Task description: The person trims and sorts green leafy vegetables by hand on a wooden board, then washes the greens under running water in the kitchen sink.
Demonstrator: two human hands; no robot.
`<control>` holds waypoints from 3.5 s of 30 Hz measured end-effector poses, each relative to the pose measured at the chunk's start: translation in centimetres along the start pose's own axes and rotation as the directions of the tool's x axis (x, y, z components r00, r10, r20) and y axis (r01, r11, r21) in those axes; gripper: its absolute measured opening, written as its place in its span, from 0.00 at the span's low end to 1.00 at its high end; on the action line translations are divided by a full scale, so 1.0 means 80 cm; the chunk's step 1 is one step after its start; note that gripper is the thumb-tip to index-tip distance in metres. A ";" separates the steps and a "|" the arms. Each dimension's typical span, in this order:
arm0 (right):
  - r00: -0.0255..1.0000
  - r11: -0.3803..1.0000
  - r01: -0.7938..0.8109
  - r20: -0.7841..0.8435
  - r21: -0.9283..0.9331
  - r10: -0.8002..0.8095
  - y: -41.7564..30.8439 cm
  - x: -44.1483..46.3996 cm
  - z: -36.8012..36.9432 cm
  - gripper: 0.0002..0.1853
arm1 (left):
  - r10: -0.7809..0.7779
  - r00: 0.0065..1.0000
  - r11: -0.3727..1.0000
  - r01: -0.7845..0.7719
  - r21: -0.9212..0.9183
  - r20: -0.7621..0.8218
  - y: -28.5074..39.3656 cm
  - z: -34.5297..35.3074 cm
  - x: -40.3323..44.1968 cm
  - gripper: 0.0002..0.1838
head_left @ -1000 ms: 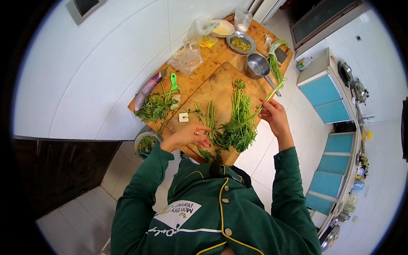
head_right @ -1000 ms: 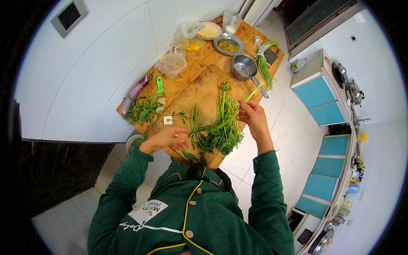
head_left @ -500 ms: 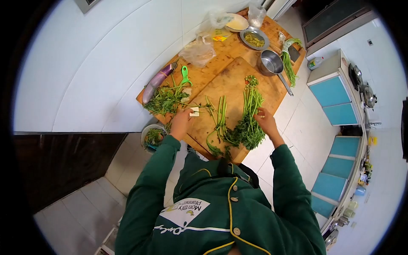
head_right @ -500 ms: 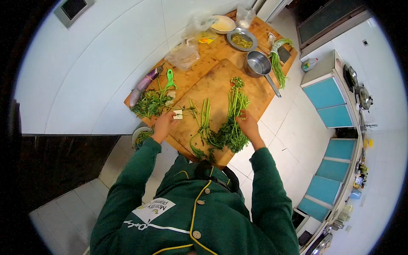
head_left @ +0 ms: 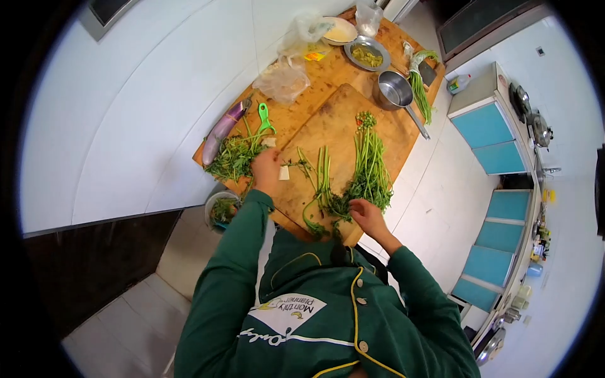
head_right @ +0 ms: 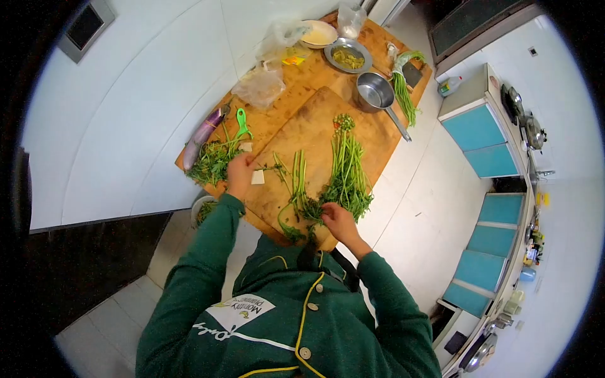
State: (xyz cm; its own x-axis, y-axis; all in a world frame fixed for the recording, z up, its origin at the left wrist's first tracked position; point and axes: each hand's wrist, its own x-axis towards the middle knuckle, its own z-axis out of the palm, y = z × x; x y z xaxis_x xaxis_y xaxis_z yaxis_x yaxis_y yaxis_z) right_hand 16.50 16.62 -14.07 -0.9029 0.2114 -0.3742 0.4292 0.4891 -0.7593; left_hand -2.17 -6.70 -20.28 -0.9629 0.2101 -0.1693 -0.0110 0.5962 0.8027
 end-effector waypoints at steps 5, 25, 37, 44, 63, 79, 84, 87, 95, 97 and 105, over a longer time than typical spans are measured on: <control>0.997 0.976 0.065 0.043 -0.208 -0.058 -0.016 0.067 0.053 0.16 | 0.104 0.991 0.889 -0.055 0.455 -0.083 -0.048 -0.047 0.010 0.15; 0.977 0.910 -0.110 -0.211 -0.399 0.025 -0.015 0.125 0.106 0.23 | -0.072 0.997 0.996 0.073 -0.060 0.012 0.014 -0.046 -0.138 0.09; 0.998 0.905 -0.061 0.020 0.421 0.057 -0.091 0.028 0.000 0.10 | 0.110 0.914 0.814 0.142 -0.563 0.390 0.120 0.014 -0.106 0.20; 0.998 0.816 0.056 -0.042 0.575 -0.040 -0.137 -0.006 -0.088 0.08 | 0.159 0.718 0.808 0.300 -0.508 0.678 0.196 -0.012 -0.110 0.28; 1.000 0.609 0.014 -0.009 0.793 -0.012 -0.172 -0.007 -0.144 0.11 | 0.360 0.665 0.676 0.297 -0.674 0.654 0.231 -0.041 -0.104 0.25; 0.999 0.605 0.045 -0.035 0.795 -0.029 -0.177 -0.005 -0.126 0.10 | 0.533 0.830 0.754 -0.379 -0.536 0.164 0.257 -0.047 -0.113 0.13; 1.000 0.574 0.009 -0.004 0.819 -0.009 -0.185 -0.008 -0.123 0.10 | 0.591 0.801 0.728 -0.480 -0.489 0.094 0.255 -0.047 -0.115 0.10; 1.000 0.610 0.028 -0.023 0.792 -0.017 -0.190 -0.011 -0.123 0.10 | 0.520 0.846 0.781 -0.414 -0.467 0.120 0.254 -0.049 -0.116 0.08; 0.982 0.782 0.066 0.099 0.620 -0.161 -0.193 -0.009 -0.131 0.09 | 0.539 0.832 0.783 -0.435 -0.445 0.134 0.248 -0.053 -0.112 0.04; 0.973 0.778 0.105 0.099 0.620 -0.209 -0.194 -0.009 -0.126 0.08 | 0.554 0.819 0.793 -0.465 -0.394 0.148 0.247 -0.053 -0.113 0.04; 0.956 0.832 0.291 -0.169 0.471 -0.239 -0.196 0.004 -0.111 0.08 | 0.198 0.954 0.193 0.187 -0.963 0.225 0.237 -0.039 -0.130 0.07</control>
State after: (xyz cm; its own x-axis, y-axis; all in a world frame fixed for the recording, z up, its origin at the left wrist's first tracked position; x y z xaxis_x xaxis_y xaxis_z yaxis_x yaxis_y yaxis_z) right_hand 9.27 16.52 2.41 -0.9697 0.2286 -0.0866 0.1050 0.0698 -0.9920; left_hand 6.77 0.03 -1.52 -0.8603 0.4927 -0.1311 -0.4418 -0.5922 0.6739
